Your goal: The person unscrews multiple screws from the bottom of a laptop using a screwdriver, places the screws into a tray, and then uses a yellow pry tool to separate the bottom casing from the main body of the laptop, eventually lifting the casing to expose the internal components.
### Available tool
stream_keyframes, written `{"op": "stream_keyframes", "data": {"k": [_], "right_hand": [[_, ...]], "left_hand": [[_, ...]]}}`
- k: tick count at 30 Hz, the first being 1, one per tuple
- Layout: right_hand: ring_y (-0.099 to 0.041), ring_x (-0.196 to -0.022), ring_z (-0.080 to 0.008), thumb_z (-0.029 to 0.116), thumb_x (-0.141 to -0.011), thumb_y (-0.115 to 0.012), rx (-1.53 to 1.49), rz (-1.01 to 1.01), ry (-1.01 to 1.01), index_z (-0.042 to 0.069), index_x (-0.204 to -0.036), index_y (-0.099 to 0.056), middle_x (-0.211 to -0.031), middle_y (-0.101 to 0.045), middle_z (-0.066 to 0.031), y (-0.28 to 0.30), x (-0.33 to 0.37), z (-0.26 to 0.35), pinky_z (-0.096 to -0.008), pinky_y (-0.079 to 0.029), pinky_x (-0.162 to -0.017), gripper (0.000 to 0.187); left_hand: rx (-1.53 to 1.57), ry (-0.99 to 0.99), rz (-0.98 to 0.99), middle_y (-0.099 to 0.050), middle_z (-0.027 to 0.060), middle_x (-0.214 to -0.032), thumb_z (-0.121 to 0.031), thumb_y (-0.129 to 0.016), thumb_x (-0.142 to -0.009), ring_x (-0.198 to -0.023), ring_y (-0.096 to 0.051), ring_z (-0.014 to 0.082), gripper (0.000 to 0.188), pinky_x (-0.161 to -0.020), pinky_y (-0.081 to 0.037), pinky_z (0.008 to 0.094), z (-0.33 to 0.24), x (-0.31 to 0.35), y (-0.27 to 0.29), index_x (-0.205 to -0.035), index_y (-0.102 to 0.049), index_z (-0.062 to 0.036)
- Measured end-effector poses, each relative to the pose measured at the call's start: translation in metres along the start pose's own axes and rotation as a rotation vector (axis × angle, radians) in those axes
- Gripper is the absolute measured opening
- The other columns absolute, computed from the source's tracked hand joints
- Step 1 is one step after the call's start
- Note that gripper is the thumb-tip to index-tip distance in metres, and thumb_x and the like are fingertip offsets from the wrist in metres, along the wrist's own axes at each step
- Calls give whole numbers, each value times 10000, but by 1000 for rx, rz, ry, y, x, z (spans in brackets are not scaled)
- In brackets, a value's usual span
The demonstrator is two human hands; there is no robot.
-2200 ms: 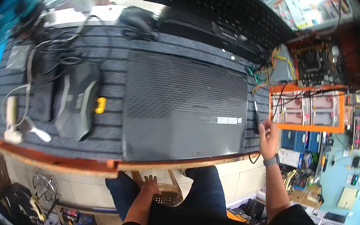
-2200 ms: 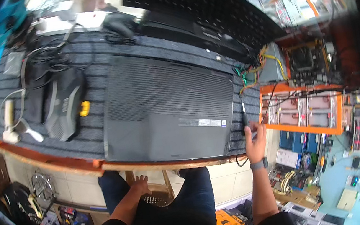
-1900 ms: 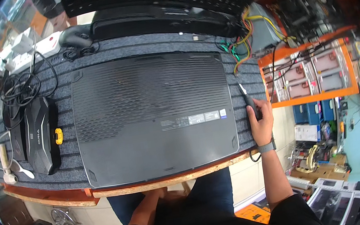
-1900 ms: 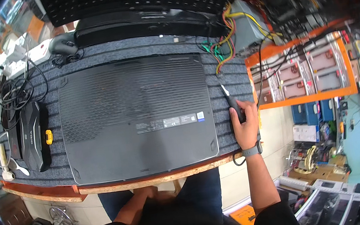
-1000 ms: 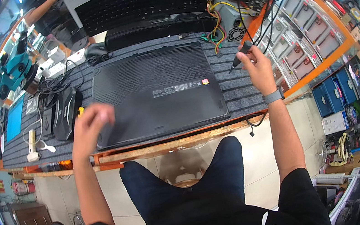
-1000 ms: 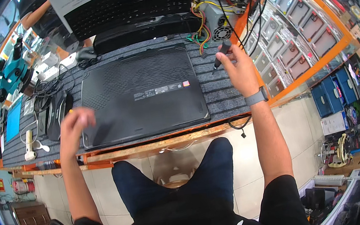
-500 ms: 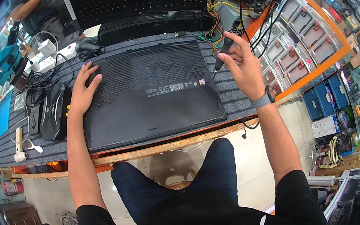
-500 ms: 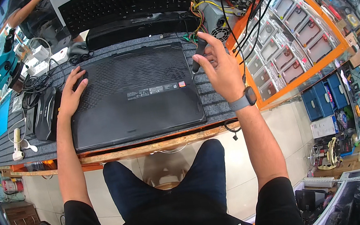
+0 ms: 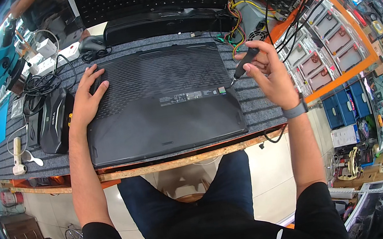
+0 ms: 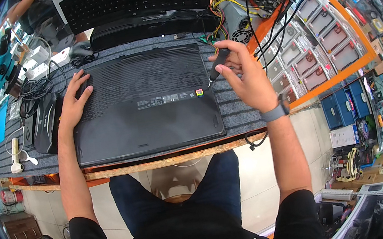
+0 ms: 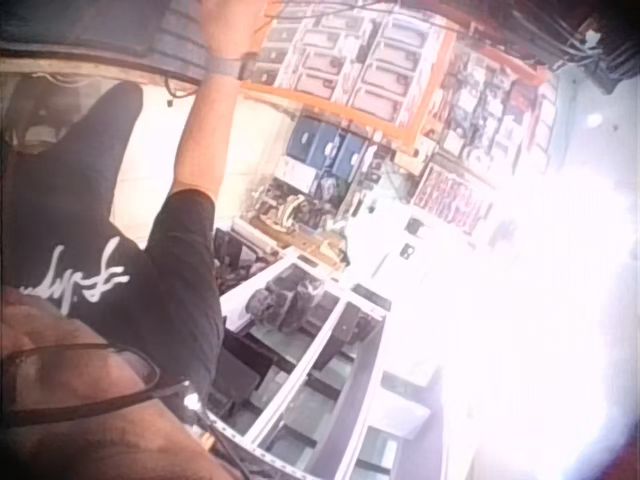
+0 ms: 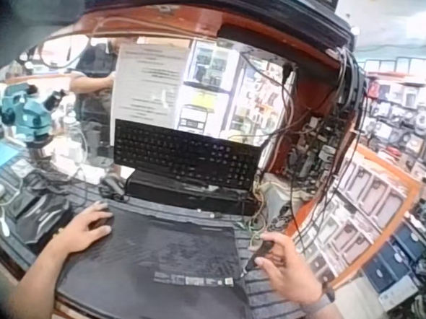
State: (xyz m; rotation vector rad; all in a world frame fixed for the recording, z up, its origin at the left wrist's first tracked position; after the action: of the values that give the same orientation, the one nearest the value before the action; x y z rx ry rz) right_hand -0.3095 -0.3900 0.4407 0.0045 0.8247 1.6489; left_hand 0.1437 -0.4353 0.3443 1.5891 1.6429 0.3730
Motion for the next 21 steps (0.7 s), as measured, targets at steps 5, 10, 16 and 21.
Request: {"op": "stream_keyframes", "data": {"k": [5, 10, 16, 21], "right_hand": [[-714, -771, -341, 285, -996, -672, 834, 345, -152, 18, -1004, -618, -803, -707, -182, -1, -39, 47, -414, -571, -687, 272], [-667, -708, -348, 277, -993, -656, 770, 649, 70, 47, -930, -645, -760, -682, -137, -11, -60, 46, -432, -514, -675, 238], [-658, -966, -329, 108, -953, -656, 810, 808, -152, 46, -1009, -632, -988, -640, -125, -13, -66, 52, -433, -524, -822, 87], [-693, -863, -371, 293, -1022, -606, 536, 824, 352, 43, -1011, -679, -864, -691, -179, -21, -63, 60, -471, -551, -776, 261]], "left_hand": [[-32, 6, -3, -443, 132, -1604, -240, -674, -990, -1554, -286, 315, 451, -1238, -239, 430, -1, 0, 4, -1397, -620, -55], [-7, 7, -8, -446, 135, -1601, -240, -675, -989, -1554, -287, 311, 450, -1239, -240, 428, -1, -1, 1, -1394, -622, -51], [-3, 14, -29, -453, 129, -1596, -229, -672, -989, -1552, -294, 309, 432, -1241, -242, 427, -5, 3, 0, -1381, -632, -53], [21, 44, -34, -460, 132, -1594, -230, -671, -989, -1557, -287, 311, 413, -1241, -247, 430, -7, 2, 0, -1363, -646, -56]]}}
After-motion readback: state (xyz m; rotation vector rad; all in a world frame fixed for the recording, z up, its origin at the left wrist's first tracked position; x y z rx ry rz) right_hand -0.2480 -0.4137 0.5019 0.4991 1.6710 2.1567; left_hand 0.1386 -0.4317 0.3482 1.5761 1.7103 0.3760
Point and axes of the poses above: each hand's wrist, its own x-axis away from the middle knuckle, its own y-axis out of the back of the hand, z = x × y, the point moved 6 cm from there along -x, towards the middle knuckle
